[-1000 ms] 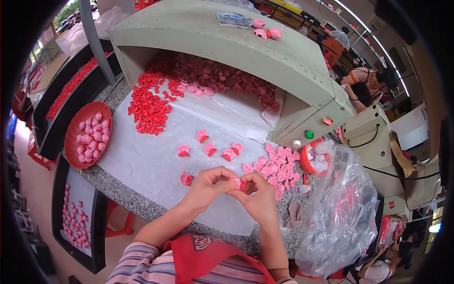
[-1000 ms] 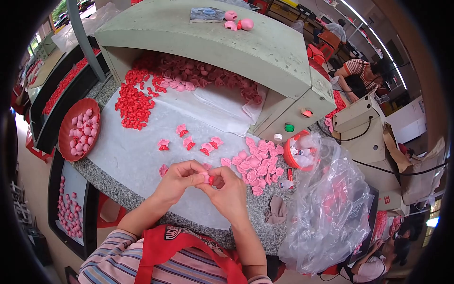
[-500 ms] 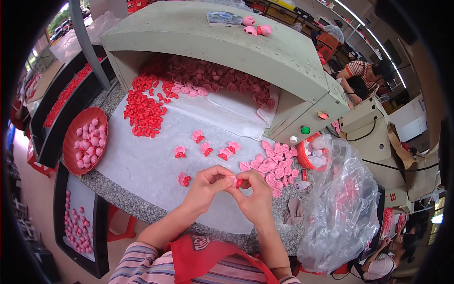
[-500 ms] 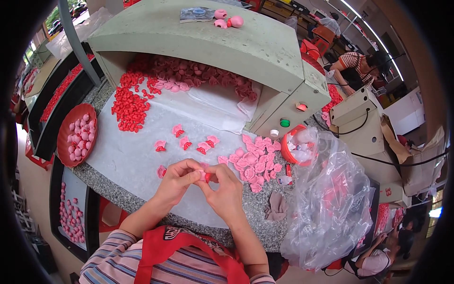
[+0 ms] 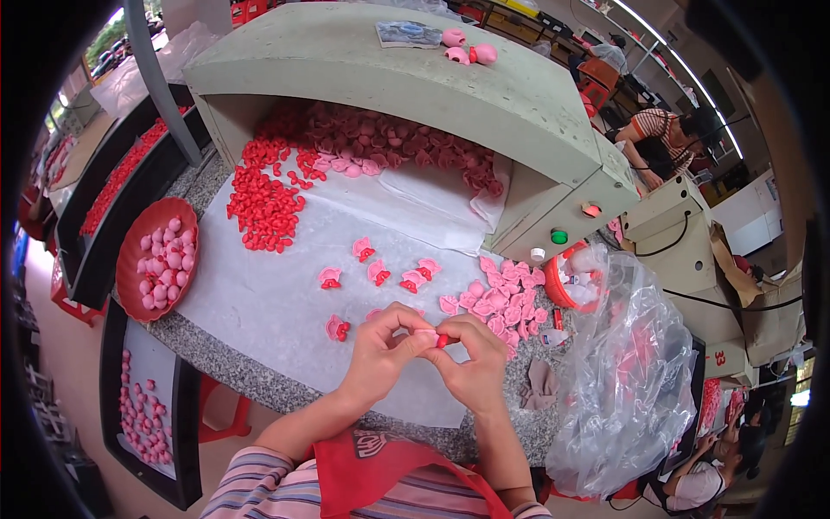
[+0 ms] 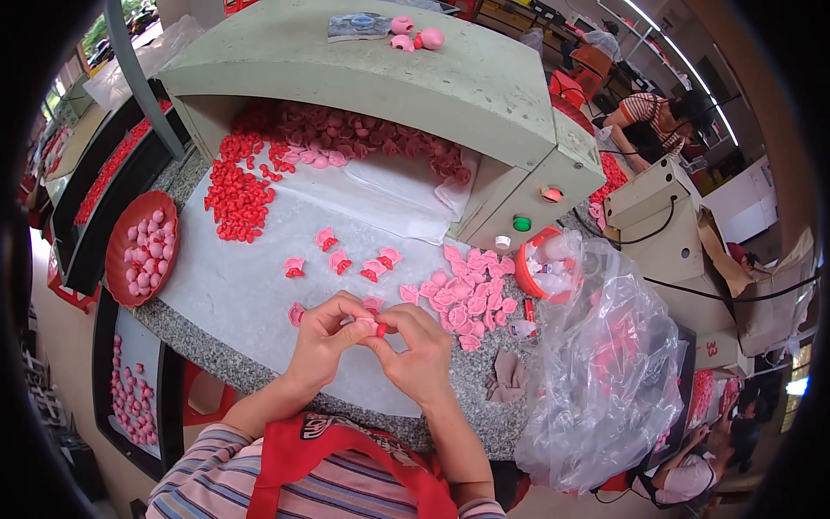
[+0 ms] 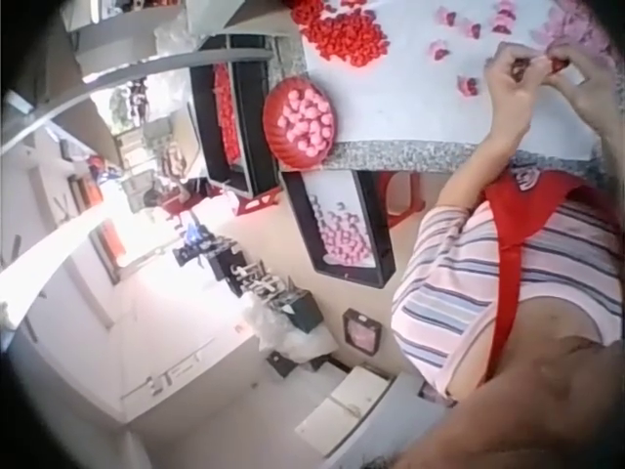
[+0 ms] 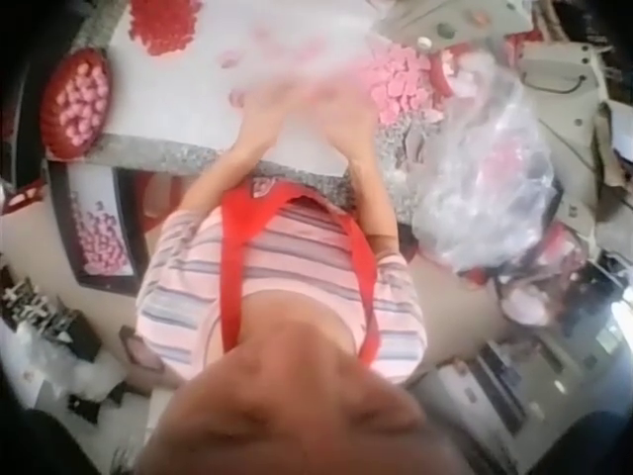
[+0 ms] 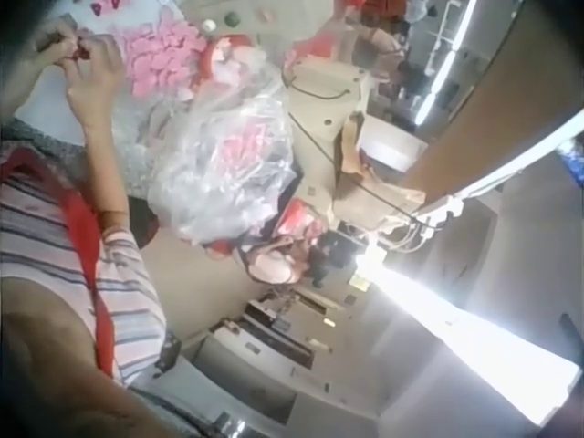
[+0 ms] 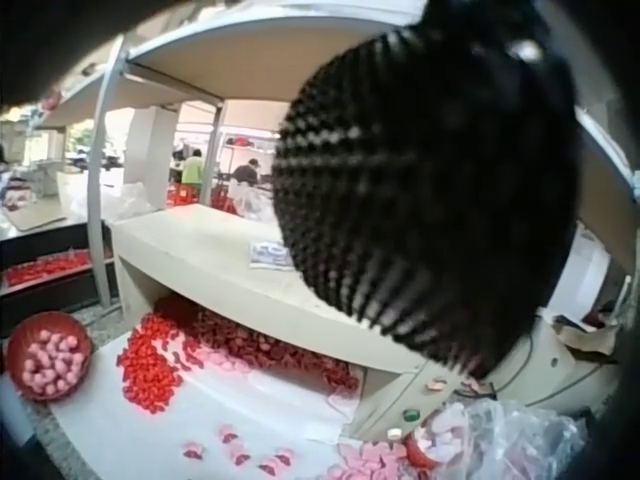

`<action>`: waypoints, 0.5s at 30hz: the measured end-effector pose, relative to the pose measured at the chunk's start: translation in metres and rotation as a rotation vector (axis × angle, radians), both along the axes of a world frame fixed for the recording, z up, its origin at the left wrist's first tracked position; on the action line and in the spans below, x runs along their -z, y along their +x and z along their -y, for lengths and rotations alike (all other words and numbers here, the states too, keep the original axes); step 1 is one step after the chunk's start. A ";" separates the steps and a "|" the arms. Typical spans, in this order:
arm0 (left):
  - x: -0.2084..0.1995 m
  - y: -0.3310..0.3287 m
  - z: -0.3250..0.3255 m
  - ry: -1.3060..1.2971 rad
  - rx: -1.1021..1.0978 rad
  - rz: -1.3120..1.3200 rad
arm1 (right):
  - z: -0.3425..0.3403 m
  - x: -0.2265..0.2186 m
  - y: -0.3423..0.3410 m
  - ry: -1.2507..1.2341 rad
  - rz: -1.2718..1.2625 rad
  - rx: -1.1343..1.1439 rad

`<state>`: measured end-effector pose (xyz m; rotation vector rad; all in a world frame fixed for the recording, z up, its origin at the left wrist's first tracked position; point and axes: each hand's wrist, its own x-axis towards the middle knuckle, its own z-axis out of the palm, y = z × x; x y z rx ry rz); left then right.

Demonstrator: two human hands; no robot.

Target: Gluing small pink plastic toy components together at a factory workbench.

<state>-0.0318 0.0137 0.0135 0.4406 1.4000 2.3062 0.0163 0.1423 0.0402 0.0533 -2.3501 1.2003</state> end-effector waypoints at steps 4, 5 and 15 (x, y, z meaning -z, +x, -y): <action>0.010 0.003 -0.010 0.088 0.034 0.150 | -0.007 0.005 0.002 0.098 -0.030 0.052; 0.013 0.004 -0.013 0.095 0.073 0.149 | -0.008 0.006 0.003 0.118 -0.030 0.059; 0.016 0.007 -0.025 0.213 0.256 0.649 | -0.007 0.007 0.031 0.282 -0.039 0.317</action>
